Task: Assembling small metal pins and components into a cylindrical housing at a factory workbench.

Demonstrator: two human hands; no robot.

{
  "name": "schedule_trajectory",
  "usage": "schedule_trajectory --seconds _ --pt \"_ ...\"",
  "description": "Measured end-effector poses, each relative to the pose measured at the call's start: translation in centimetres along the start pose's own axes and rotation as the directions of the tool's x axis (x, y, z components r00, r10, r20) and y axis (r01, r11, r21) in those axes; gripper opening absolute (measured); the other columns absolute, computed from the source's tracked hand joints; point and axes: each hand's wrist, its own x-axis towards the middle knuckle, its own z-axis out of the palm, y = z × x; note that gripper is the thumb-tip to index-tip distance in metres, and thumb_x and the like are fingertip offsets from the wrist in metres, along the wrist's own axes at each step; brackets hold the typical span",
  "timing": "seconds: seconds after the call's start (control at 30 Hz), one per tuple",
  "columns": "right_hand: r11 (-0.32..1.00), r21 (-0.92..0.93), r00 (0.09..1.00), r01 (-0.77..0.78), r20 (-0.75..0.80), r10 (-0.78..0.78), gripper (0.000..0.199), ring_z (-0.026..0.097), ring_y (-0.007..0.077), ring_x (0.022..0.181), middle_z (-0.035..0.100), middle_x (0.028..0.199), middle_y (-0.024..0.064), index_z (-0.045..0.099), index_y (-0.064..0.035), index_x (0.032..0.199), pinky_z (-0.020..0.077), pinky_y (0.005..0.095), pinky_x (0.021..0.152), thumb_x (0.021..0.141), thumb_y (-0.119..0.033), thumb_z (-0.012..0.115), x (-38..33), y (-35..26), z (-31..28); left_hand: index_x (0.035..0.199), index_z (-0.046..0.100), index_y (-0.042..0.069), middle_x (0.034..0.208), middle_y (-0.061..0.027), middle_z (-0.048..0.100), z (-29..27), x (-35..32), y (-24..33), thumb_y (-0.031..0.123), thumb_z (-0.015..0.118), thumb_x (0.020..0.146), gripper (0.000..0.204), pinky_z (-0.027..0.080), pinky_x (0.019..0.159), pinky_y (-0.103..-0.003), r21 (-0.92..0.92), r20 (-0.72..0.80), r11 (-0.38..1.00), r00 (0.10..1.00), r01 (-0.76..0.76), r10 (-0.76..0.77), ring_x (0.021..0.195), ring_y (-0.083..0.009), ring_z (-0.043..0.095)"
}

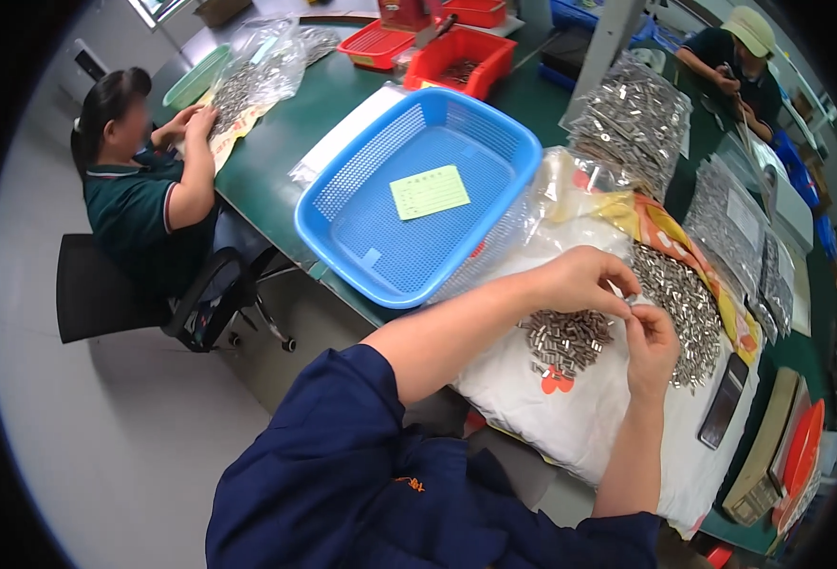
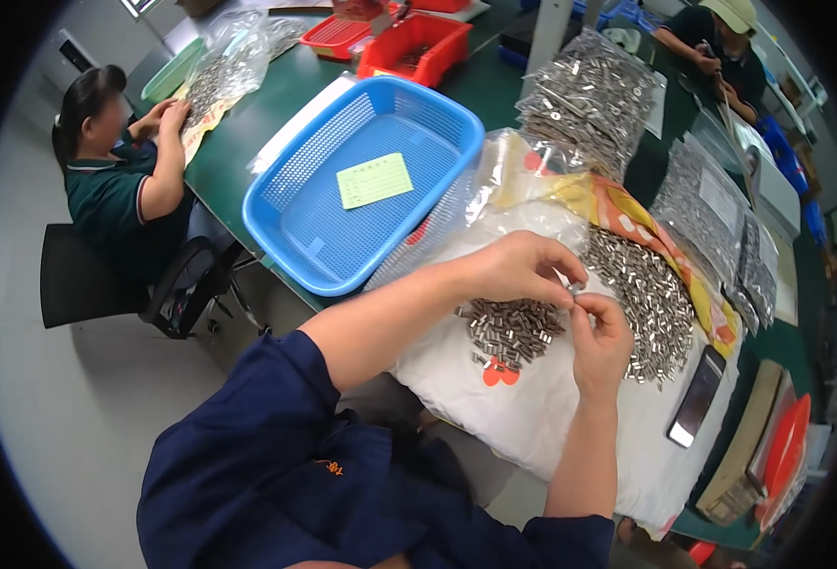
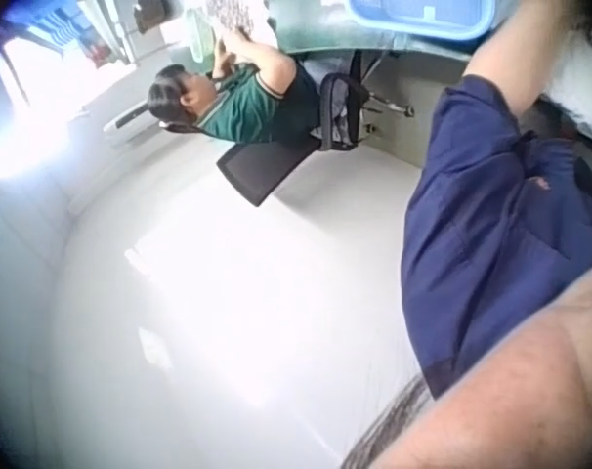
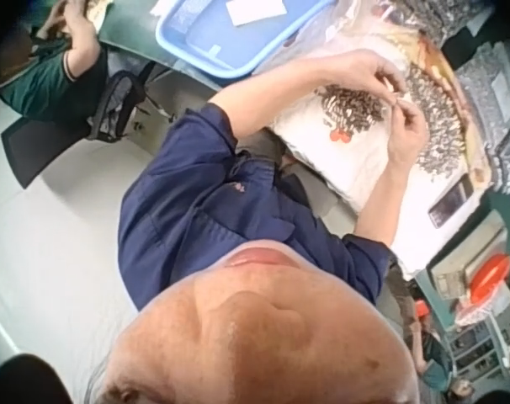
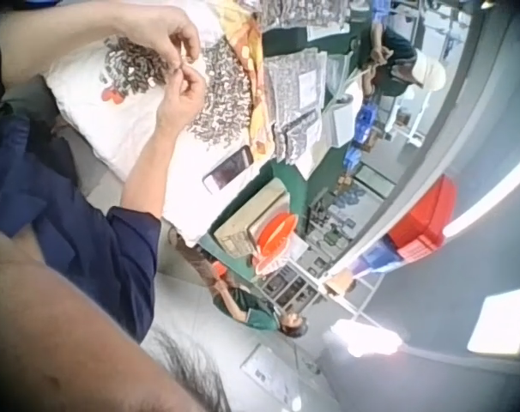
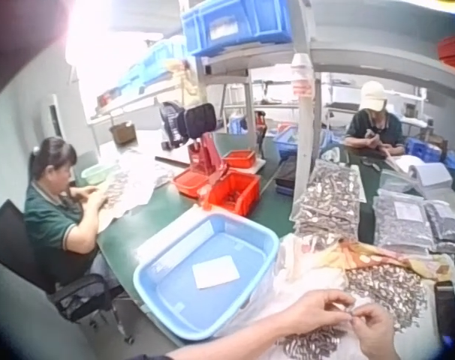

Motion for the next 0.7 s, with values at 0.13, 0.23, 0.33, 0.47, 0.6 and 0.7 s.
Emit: schedule_trajectory --seconds 0.13,0.23,0.33,0.47,0.6,0.7 --pt "0.999 0.032 0.998 0.042 -0.054 -0.04 0.01 0.048 0.008 0.078 0.052 0.084 0.0034 0.053 0.0004 0.087 0.0384 0.0196 0.07 0.078 0.006 0.052 -0.4 -0.3 0.0 0.096 0.058 0.0 0.087 -0.0044 0.061 0.2 0.1 0.3 0.01 0.068 0.068 0.032 0.047 0.067 -0.022 0.025 0.02 1.0 1.0 -0.01 0.009 0.074 -0.0082 0.057" --pt "0.996 0.006 0.995 0.086 -0.046 -0.085 0.011 0.048 0.0075 0.078 0.052 0.086 0.003 0.053 0.0008 0.089 0.0385 0.0191 0.071 0.079 0.004 0.051 -0.3 0.3 0.1 0.095 0.058 0.0 0.085 -0.0039 0.061 0.1 -0.2 0.3 0.01 0.069 0.067 0.032 0.046 0.066 -0.021 0.031 -0.005 0.999 1.0 -0.003 0.003 0.073 -0.0076 0.057" --pt "0.984 -0.115 0.989 0.133 -0.042 -0.139 0.012 0.049 0.0083 0.08 0.052 0.088 0.0031 0.052 0.0012 0.091 0.039 0.0201 0.074 0.08 0.004 0.05 -0.4 1.0 -0.4 0.094 0.059 0.001 0.083 -0.0032 0.061 0.3 0.0 0.1 0.011 0.069 0.067 0.031 0.046 0.066 -0.022 0.044 -0.007 0.999 1.0 -0.023 0.023 0.073 -0.0077 0.057" --pt "0.888 -0.403 0.956 0.22 -0.091 -0.278 0.01 0.051 0.0134 0.071 0.055 0.077 0.0052 0.054 0.0 0.08 0.0406 0.0248 0.066 0.071 0.006 0.056 -0.3 -0.8 0.8 0.092 0.06 0.001 0.083 -0.0042 0.061 0.5 0.2 -0.2 0.012 0.07 0.066 0.03 0.047 0.065 -0.022 0.063 -0.014 0.997 0.999 -0.035 0.036 0.073 -0.0087 0.057" --pt "0.751 -0.588 0.912 0.3 -0.055 -0.407 0.011 0.052 0.0179 0.067 0.055 0.073 0.0074 0.055 -0.0011 0.077 0.0417 0.0273 0.063 0.068 0.007 0.057 -0.5 -2.0 1.6 0.092 0.06 0.001 0.083 -0.006 0.062 0.6 -0.1 0.1 0.012 0.071 0.065 0.031 0.047 0.065 -0.023 0.12 -0.03 0.992 0.999 -0.04 0.044 0.072 -0.0099 0.058" --pt "0.778 -0.567 0.924 0.271 -0.073 -0.375 0.011 0.053 0.0175 0.067 0.056 0.073 0.0071 0.055 -0.001 0.076 0.0418 0.0269 0.063 0.069 0.007 0.057 -0.6 -1.9 1.6 0.093 0.059 0.0 0.084 -0.006 0.062 0.5 -0.1 0.3 0.012 0.07 0.066 0.031 0.047 0.066 -0.023 0.131 -0.032 0.991 0.999 -0.026 0.031 0.073 -0.0103 0.058"
